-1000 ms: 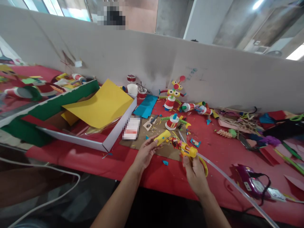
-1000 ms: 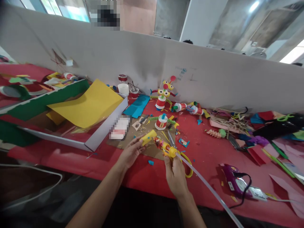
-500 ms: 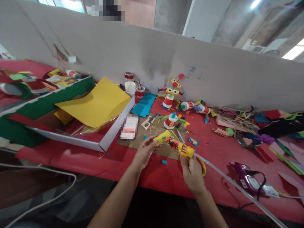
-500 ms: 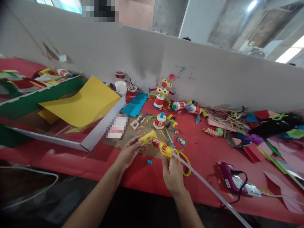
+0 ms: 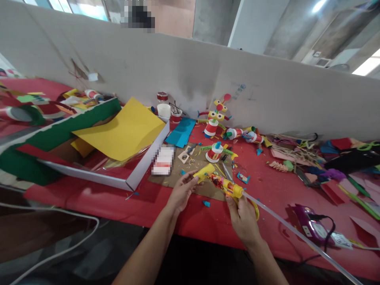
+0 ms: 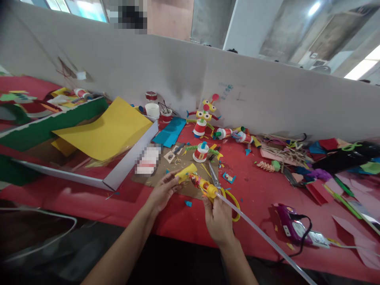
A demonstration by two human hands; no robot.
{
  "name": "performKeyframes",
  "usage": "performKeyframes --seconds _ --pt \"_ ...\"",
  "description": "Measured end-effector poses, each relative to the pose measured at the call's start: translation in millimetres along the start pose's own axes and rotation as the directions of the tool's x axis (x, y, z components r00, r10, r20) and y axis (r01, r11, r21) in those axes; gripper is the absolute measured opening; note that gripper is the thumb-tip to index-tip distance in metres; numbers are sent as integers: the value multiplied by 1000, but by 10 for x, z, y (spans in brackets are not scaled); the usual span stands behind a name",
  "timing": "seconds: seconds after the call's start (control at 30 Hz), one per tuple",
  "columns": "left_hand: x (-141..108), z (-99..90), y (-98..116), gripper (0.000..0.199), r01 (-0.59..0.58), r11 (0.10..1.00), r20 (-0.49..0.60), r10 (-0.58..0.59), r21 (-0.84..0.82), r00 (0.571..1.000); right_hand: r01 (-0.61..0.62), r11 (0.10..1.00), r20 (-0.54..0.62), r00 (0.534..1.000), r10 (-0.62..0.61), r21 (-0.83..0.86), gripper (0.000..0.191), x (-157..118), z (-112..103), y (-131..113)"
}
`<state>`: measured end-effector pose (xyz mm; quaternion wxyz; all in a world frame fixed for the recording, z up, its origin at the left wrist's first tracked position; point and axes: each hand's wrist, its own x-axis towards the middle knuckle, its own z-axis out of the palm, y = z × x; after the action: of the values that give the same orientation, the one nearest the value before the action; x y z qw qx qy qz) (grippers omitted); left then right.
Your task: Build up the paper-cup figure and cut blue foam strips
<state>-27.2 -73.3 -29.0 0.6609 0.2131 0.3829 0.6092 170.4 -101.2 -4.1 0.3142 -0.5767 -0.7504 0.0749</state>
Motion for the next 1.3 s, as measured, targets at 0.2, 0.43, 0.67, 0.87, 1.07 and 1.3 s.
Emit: performKeyframes --seconds 0.2,0.43,0.67,0.87,1.07,1.3 --pt "7 -4 -8 41 1 1000 8 -1 -1 1000 25 999 -3 1000 -25 -25 41 11 -28 -17" --pt "-11 -5 -2 40 -2 1000 23 2 3 1000 104 991 -41 993 -107 -79 40 23 -42 -18" --pt "-12 -7 0 39 -5 1000 37 4 30 999 86 992 -13 996 -87 -94 40 43 -59 -8" --pt "-12 -16 -14 40 -18 999 30 17 32 999 88 990 -13 996 -90 -106 42 46 -76 8" --pt "-16 -23 -9 40 -12 999 37 11 39 999 114 987 -23 993 -117 -116 42 56 -81 -2" --pt "-24 -31 -19 40 -15 999 52 13 41 999 144 986 -4 989 -145 -86 39 58 -105 -7"
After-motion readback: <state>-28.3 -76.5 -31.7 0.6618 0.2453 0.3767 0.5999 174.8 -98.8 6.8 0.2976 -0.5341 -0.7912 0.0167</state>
